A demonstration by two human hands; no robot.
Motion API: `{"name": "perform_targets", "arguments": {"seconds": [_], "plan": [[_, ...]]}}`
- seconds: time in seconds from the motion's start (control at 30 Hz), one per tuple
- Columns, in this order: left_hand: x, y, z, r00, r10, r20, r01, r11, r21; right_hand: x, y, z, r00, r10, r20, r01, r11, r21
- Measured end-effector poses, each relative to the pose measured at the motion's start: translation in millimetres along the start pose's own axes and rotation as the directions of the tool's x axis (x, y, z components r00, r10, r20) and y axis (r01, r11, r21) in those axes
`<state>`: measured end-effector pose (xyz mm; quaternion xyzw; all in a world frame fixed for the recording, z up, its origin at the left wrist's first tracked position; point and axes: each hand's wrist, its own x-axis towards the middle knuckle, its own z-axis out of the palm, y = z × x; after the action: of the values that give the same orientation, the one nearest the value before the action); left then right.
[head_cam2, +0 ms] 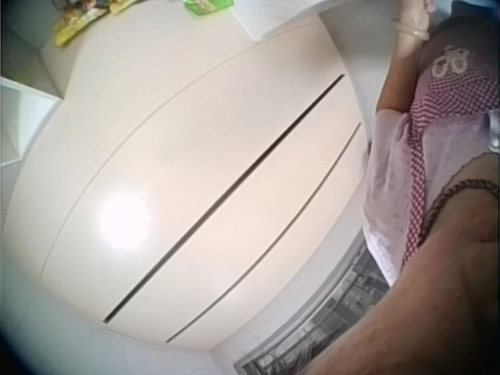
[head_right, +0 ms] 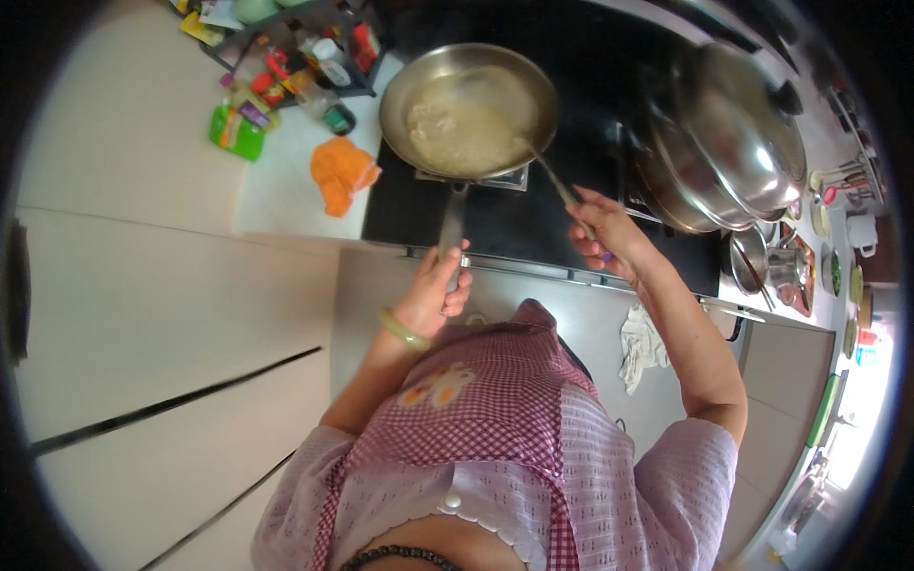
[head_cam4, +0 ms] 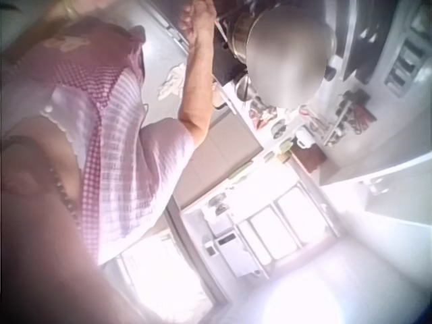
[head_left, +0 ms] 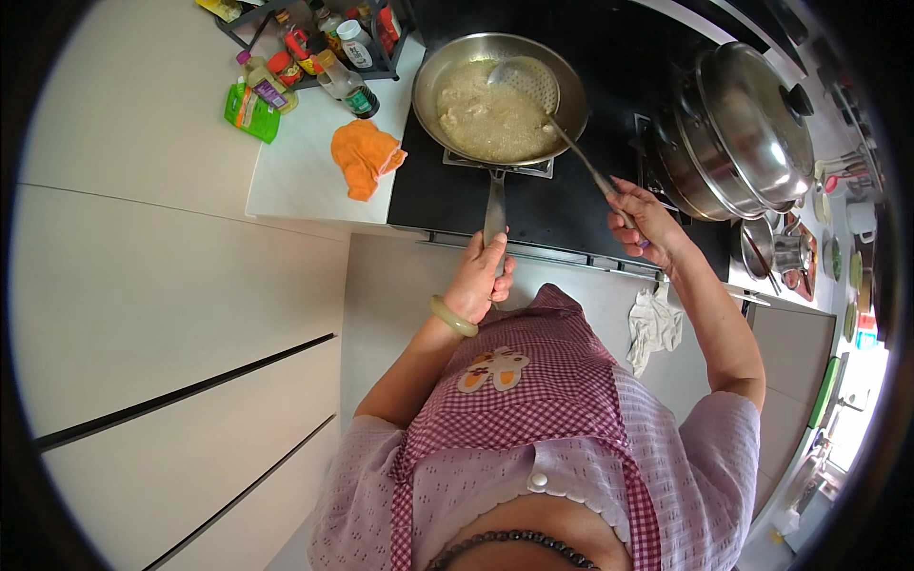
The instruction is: The person stirs pieces of meat in a pan on the stove, then uses a slotted spoon to transfer the cooked meat onto a white plate. The person then retrieves a small metal container and opens it.
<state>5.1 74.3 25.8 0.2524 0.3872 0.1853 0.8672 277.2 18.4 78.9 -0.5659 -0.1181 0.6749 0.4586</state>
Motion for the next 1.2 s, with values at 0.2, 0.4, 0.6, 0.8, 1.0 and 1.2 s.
{"name": "perform_targets", "arguments": {"seconds": [0.2, 0.4, 0.6, 0.8, 1.0, 1.2], "plan": [[0, 1, 1, 1.0, 0.001, 0.001, -0.001, 0.999, 0.035, 23, 16, 21, 0.929, 0.156, 0.335, -0.302, 0.845, 0.442], [-4, 5, 4, 1.0, 0.016, -0.012, -0.015, 0.995, 0.102, 33, 30, 19, 0.875, 0.03, 0.484, -0.36, 0.708, 0.607], [-5, 6, 4, 1.0, 0.015, -0.014, -0.013, 0.992, 0.129, 20, 35, 1, 0.946, -0.054, 0.32, -0.12, 0.858, 0.499], [-5, 7, 6, 1.0, 0.0, -0.017, 0.002, 0.991, 0.133, 5, 33, -4, 0.964, -0.132, 0.231, 0.048, 0.941, 0.336], [-6, 7, 6, 1.0, 0.005, -0.009, -0.003, 0.992, 0.128, 6, 37, -8, 0.975, -0.176, 0.135, 0.166, 0.983, 0.08], [-4, 3, 3, 0.999, 0.034, -0.016, -0.031, 0.991, 0.134, -2, 30, 0, 0.968, -0.25, 0.029, 0.249, 0.936, -0.248]]}}
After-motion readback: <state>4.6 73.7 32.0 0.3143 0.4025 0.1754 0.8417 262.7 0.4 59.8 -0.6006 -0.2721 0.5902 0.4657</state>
